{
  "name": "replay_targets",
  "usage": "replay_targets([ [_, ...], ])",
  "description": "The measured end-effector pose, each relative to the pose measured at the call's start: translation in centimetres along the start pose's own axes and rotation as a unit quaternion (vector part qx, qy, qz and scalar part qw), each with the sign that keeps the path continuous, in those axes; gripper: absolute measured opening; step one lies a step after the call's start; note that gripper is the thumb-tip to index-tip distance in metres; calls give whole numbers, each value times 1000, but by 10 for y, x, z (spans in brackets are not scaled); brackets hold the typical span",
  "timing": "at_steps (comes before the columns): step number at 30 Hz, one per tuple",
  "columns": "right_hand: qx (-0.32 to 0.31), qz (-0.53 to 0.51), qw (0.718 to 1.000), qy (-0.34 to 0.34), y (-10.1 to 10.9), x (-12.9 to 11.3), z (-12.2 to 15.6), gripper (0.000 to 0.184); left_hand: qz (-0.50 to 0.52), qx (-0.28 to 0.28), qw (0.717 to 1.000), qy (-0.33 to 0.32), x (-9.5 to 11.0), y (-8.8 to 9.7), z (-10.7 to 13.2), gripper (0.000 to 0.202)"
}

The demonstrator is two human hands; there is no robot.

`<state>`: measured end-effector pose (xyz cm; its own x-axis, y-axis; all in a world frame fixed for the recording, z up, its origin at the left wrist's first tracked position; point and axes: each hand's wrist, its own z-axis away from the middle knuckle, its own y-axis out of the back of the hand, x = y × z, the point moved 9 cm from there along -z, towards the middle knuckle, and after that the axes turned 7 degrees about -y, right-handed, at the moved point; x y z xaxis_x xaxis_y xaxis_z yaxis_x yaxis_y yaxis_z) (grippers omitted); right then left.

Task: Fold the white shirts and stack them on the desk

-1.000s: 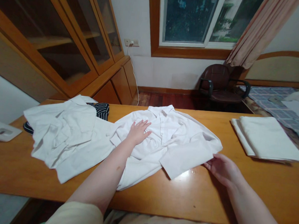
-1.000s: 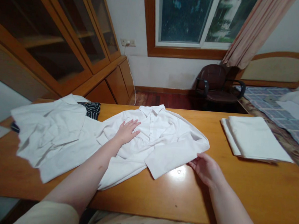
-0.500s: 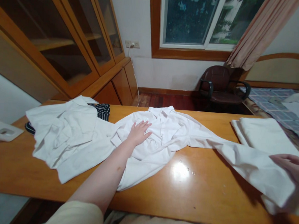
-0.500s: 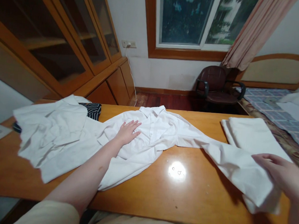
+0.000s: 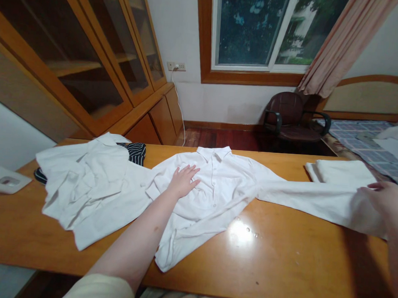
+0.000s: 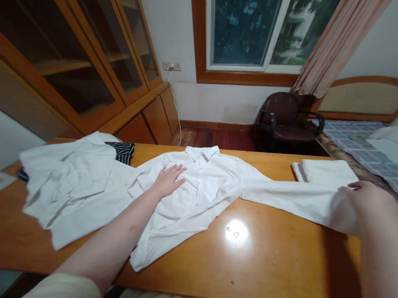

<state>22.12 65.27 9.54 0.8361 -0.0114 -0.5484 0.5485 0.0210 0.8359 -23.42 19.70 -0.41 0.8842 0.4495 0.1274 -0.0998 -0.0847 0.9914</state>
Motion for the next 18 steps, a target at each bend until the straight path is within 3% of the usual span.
replay_targets([
  [1,46,92,995,7,-5,-12,14,23,1,2,1000,-1,0,0,0,53],
  [3,72,146,980,118,-34,-53,61,35,4,9,1000,-3,-1,-1,0,53],
  [4,59,123,971,195,-54,-77,94,35,6,13,1000,-5,-1,-1,0,52],
  [6,-36,18,932,360,-98,-122,178,29,9,17,1000,-8,-1,0,-1,53],
  [9,-266,-62,794,542,-152,-165,320,40,10,13,1000,-6,-2,-1,-1,53],
  [11,-334,-43,714,613,-166,-175,389,49,9,9,1000,-3,-2,-1,-1,53],
  [13,-357,-12,679,641,-174,-178,423,61,9,7,1000,1,-2,-1,-1,53],
  [15,-359,25,675,644,-185,-177,430,65,9,8,1000,7,-2,0,-2,53],
  [18,-360,44,684,633,-201,-173,415,36,10,8,1000,16,-3,0,-4,54],
])
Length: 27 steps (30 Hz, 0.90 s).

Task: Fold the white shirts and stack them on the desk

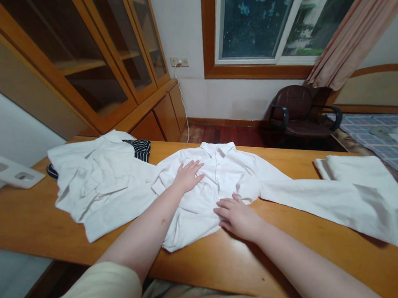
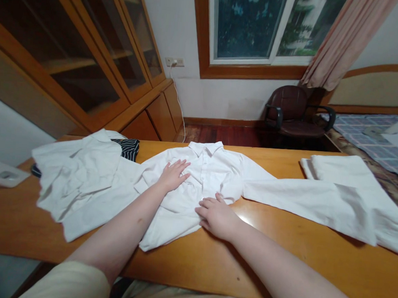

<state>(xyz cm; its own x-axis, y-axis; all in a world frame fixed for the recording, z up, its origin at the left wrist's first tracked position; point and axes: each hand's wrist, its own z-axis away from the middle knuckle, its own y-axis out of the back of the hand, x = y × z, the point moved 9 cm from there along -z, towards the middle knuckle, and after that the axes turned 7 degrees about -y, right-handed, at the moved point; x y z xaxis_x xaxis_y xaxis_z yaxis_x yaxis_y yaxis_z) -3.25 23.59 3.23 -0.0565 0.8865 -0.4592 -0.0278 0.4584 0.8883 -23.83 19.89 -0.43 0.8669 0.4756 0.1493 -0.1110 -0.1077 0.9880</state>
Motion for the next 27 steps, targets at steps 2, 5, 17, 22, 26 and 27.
replay_targets([
  [2,9,-31,999,6,2,12,2,21,1,-5,1000,4,0,-1,-1,54],
  [5,24,-95,995,29,11,20,12,20,2,-6,1000,4,0,-1,-2,54],
  [17,53,-356,903,-233,36,114,99,29,1,9,999,47,-10,-6,-13,55],
  [22,8,-333,907,-257,31,120,124,27,6,20,998,62,-14,-7,-22,57],
  [26,-11,-259,934,-245,30,115,125,22,10,21,997,70,-19,-7,-30,58],
  [27,3,-239,941,-241,33,117,124,21,12,18,997,69,-20,-7,-33,58],
])
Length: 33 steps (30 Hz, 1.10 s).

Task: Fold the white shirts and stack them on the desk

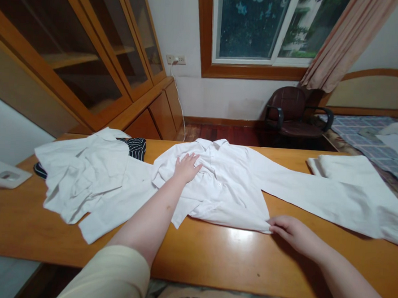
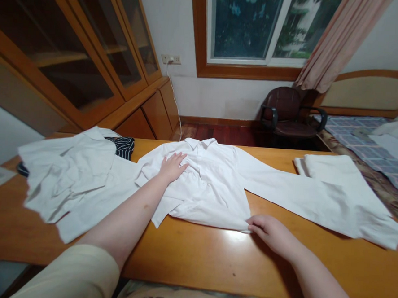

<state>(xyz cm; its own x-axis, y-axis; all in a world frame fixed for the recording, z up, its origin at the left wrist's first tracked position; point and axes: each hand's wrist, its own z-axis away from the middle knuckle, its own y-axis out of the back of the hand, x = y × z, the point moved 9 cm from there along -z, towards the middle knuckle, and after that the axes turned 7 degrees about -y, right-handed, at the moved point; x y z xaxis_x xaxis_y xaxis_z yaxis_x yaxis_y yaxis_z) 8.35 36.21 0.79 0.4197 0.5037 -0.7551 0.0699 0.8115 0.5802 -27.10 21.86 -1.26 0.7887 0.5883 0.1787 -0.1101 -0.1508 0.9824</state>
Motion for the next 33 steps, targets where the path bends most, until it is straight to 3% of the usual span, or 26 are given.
replay_targets([
  [4,62,51,996,34,17,-1,-3,19,30,-18,999,9,-5,3,-8,56],
  [7,79,77,993,49,22,-1,0,18,63,7,998,14,-4,18,1,55],
  [10,99,74,991,49,24,-5,8,17,90,40,994,-45,14,42,34,50],
  [12,118,72,990,37,22,-8,12,22,124,33,987,-101,29,54,66,42],
  [14,120,79,989,20,16,-14,14,28,135,9,984,-112,34,60,100,37],
  [16,104,80,991,1,6,-20,13,34,110,8,992,-61,23,63,127,34],
  [19,56,67,996,-14,-17,-34,4,41,65,22,996,56,-11,60,153,28],
  [24,41,37,998,-26,-45,-54,-16,59,5,28,978,206,-54,50,166,37],
  [27,37,18,998,-37,-52,-55,-23,39,2,24,974,227,-62,47,164,41],
  [29,49,-6,999,0,-48,-57,-22,25,14,34,975,221,-66,46,163,40],
  [33,160,-158,970,90,-9,-46,-4,23,33,76,978,192,-79,45,165,35],
])
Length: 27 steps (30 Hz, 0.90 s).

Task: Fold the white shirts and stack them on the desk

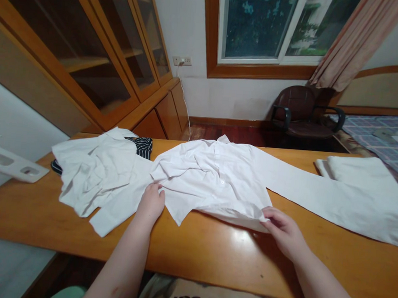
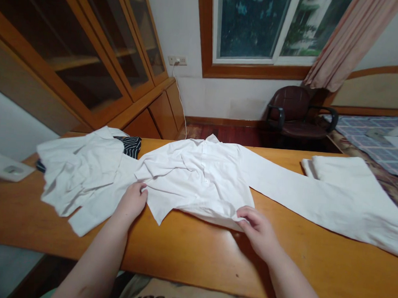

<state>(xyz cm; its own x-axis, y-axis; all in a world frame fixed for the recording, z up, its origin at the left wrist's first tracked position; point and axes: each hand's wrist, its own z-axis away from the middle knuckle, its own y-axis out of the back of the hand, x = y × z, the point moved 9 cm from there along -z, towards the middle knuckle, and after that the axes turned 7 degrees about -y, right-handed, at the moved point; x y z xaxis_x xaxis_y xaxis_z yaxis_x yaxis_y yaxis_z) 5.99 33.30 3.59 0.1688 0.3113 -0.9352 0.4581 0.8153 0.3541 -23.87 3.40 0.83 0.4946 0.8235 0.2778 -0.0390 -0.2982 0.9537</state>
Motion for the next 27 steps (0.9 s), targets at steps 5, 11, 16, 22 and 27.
replay_targets([
  [5,80,-208,975,-1,50,16,11,28,-20,8,999,-30,-12,-5,-3,43],
  [11,43,-250,962,-106,54,34,17,28,-46,29,999,-1,-11,-3,0,60],
  [16,63,-317,938,-124,62,43,23,26,-39,20,999,27,-16,-6,0,67],
  [22,115,-257,946,-160,65,55,21,22,73,-5,995,-73,12,6,-3,31],
  [27,167,-232,951,-121,81,43,21,23,262,3,965,9,19,40,16,35],
])
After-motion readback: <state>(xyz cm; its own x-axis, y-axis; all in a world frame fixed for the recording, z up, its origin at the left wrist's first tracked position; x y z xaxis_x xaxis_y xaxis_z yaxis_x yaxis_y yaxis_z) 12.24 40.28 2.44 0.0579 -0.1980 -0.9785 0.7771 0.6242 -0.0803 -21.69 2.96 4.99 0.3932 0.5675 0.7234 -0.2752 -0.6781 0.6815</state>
